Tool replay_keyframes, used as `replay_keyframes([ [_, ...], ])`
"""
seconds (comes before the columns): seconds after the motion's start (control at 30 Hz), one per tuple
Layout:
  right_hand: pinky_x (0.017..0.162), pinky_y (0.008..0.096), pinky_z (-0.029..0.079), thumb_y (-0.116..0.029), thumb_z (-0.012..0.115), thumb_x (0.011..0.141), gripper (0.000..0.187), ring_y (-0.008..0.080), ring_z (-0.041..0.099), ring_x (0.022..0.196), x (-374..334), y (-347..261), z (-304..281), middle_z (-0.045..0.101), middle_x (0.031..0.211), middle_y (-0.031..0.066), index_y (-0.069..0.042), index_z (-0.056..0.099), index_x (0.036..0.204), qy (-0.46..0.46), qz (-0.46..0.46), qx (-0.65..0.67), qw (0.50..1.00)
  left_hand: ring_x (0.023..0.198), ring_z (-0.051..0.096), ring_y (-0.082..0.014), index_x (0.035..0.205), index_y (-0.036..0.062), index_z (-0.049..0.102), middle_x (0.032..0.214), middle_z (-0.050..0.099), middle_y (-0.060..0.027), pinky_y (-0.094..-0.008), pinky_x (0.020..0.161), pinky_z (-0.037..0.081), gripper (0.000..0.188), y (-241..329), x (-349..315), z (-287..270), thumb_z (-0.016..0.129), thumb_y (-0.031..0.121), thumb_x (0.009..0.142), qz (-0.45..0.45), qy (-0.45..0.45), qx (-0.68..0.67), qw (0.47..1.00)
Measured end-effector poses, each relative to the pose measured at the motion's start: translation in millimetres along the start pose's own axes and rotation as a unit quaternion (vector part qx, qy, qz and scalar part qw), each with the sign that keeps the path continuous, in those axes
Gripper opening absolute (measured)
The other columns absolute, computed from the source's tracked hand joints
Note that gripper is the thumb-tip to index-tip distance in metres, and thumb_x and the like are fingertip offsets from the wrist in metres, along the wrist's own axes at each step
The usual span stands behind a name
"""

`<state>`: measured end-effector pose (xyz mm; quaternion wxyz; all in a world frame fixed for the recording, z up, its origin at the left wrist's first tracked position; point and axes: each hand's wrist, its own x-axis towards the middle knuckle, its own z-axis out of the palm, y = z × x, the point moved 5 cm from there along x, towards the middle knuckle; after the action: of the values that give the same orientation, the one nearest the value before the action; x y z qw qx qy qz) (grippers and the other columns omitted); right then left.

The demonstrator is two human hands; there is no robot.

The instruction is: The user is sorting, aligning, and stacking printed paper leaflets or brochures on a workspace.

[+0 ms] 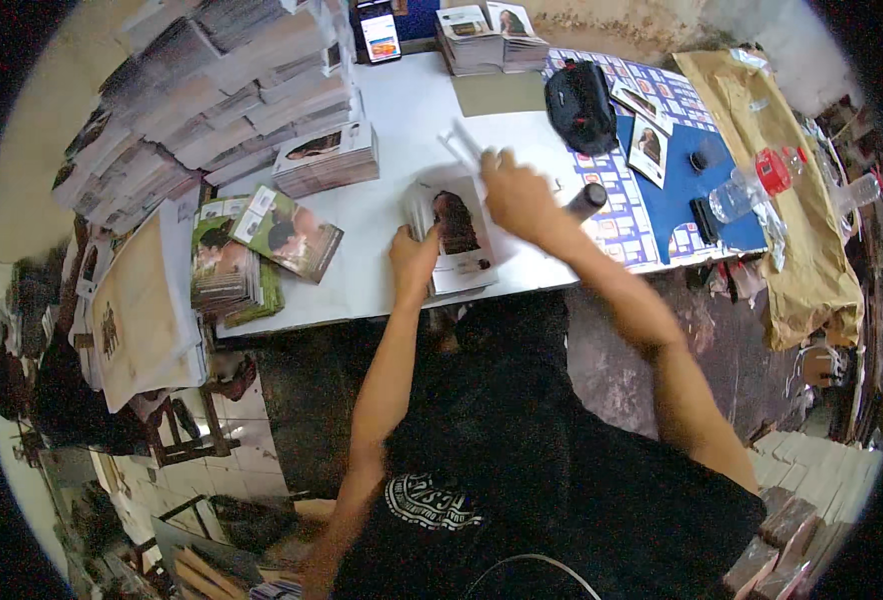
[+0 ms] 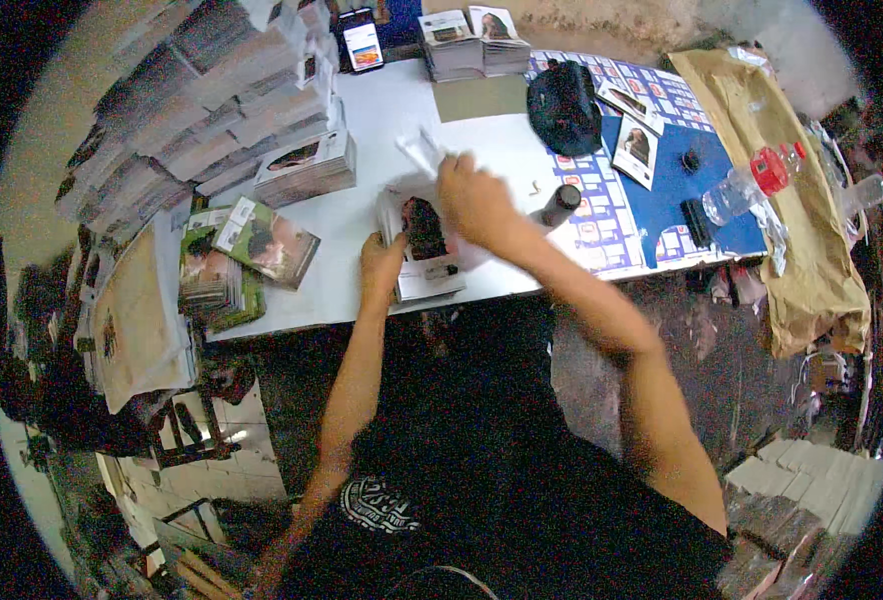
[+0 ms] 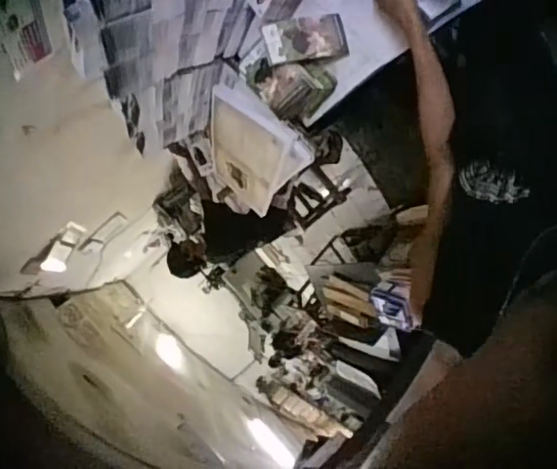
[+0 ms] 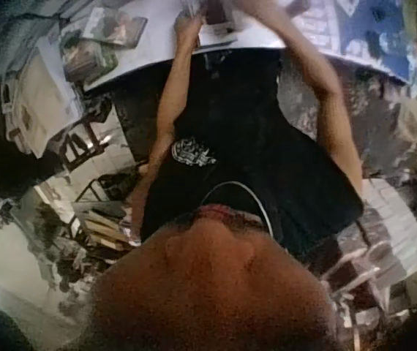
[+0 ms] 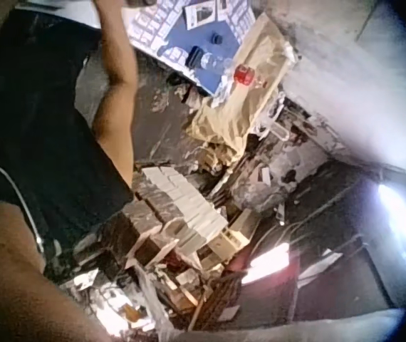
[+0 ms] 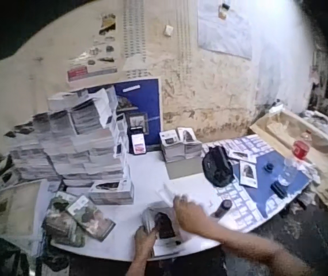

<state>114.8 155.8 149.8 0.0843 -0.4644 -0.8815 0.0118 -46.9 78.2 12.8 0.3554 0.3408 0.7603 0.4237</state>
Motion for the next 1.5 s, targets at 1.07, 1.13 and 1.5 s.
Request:
replay_keyframes([
  [1.07, 0.116, 0.0396, 0.024, -0.006, 0.061, 0.067, 0.095, 0.0337, 0.031, 0.141, -64, -14, 86, 0.032, 0.151, 0.0241, 0.001, 0.016, 0.151, 0.056, -0.081, 0.638, 0.764, 0.111, 0.058, -0.0239, 0.125, -0.0008, 0.054, 0.123, 0.059, -0.0128, -0.0367, 0.095, 0.048, 0.059, -22, -39, -3, 0.080, 0.006, 0.073, 0.272, -0.185, -0.193, 0.924],
  [1.13, 0.116, 0.0403, 0.023, -0.008, 0.063, 0.067, 0.096, 0.0345, 0.030, 0.142, -63, -22, 90, 0.029, 0.152, 0.0247, 0.000, 0.017, 0.151, 0.097, -0.067, 0.641, 0.758, 0.111, 0.058, -0.0223, 0.123, 0.0006, 0.059, 0.120, 0.061, -0.0120, -0.0364, 0.092, 0.050, 0.047, -36, -37, 2, 0.074, 0.004, 0.078, 0.270, -0.184, -0.126, 0.937],
  [1.5, 0.113, 0.0432, 0.029, -0.007, 0.063, 0.072, 0.084, 0.0389, 0.038, 0.134, -63, -7, 101, 0.038, 0.144, 0.0279, 0.002, 0.025, 0.147, 0.091, -0.068, 0.580, 0.807, 0.116, 0.055, -0.0337, 0.110, 0.0041, 0.067, 0.119, 0.064, -0.0148, -0.0450, 0.098, 0.043, 0.034, -28, -39, -2, 0.070, 0.029, 0.087, 0.309, -0.021, 0.232, 0.922],
])
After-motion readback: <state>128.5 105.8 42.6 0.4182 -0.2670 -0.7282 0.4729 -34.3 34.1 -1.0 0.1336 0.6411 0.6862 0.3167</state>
